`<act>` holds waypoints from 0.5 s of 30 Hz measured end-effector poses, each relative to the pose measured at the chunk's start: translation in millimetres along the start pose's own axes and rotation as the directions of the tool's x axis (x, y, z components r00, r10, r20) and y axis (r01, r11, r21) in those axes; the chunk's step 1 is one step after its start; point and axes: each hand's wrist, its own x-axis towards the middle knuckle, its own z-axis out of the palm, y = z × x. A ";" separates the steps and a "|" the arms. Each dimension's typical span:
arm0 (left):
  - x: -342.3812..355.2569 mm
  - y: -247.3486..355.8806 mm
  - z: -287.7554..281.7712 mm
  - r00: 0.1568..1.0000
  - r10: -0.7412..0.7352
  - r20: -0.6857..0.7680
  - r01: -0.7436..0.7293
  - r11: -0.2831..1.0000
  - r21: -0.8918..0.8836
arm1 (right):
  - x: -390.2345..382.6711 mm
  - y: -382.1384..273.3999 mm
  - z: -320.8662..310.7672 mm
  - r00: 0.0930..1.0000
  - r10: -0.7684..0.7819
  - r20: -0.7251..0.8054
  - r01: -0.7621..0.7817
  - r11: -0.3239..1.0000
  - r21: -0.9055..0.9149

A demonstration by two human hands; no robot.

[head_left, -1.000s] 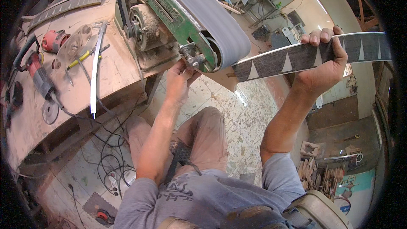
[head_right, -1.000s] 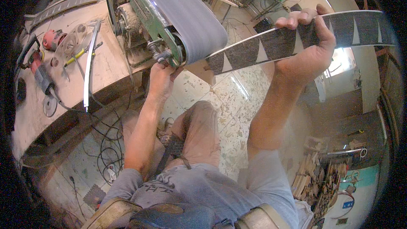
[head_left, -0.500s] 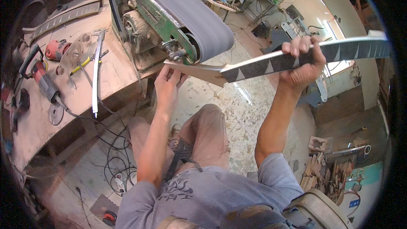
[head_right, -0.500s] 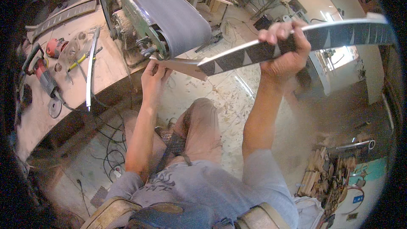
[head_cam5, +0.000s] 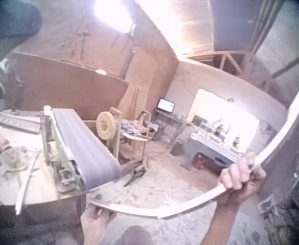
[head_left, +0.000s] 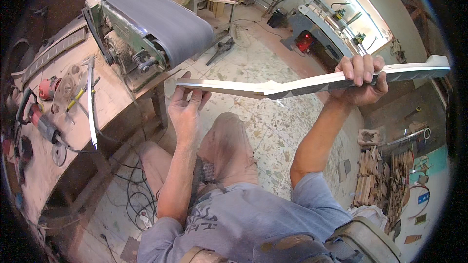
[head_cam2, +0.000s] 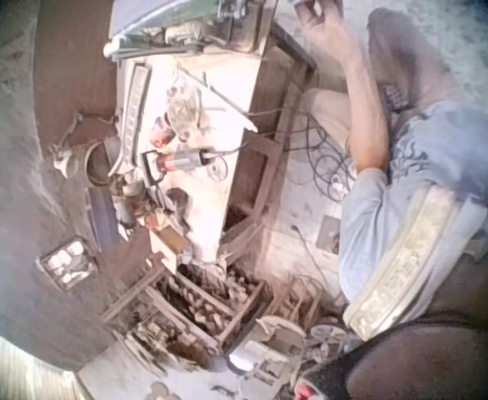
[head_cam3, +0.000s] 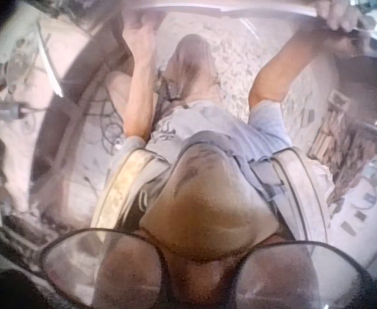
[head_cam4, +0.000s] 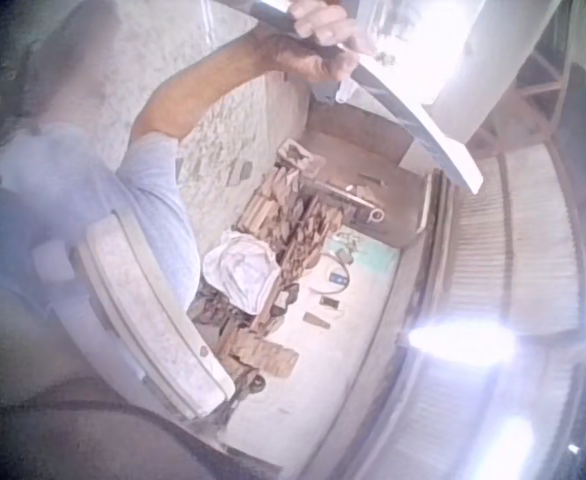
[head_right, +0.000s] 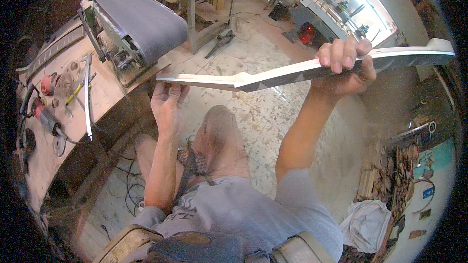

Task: The person sands the wooden headstock and heel area of a guitar neck using a stationary belt sander, turning the neck to reach different angles.

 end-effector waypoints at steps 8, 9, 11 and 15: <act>-1.0 -3.1 12.5 0.992 -0.082 0.098 0.080 0.996 0.026 | 20.4 -31.6 40.6 0.990 0.005 -0.141 -0.024 0.991 -0.135; 0.0 -5.9 13.7 0.989 -0.088 0.122 0.084 0.996 0.038 | 23.3 -35.4 48.3 0.985 0.009 -0.170 -0.035 0.988 -0.149; -1.2 -3.8 13.9 0.984 -0.106 0.144 0.105 0.994 0.016 | 31.1 -40.5 59.9 0.974 0.024 -0.226 -0.063 0.984 -0.166; -1.6 6.0 20.8 0.975 -0.145 0.171 0.147 0.989 -0.002 | 46.9 -49.6 65.0 0.974 0.003 -0.228 -0.063 0.964 -0.257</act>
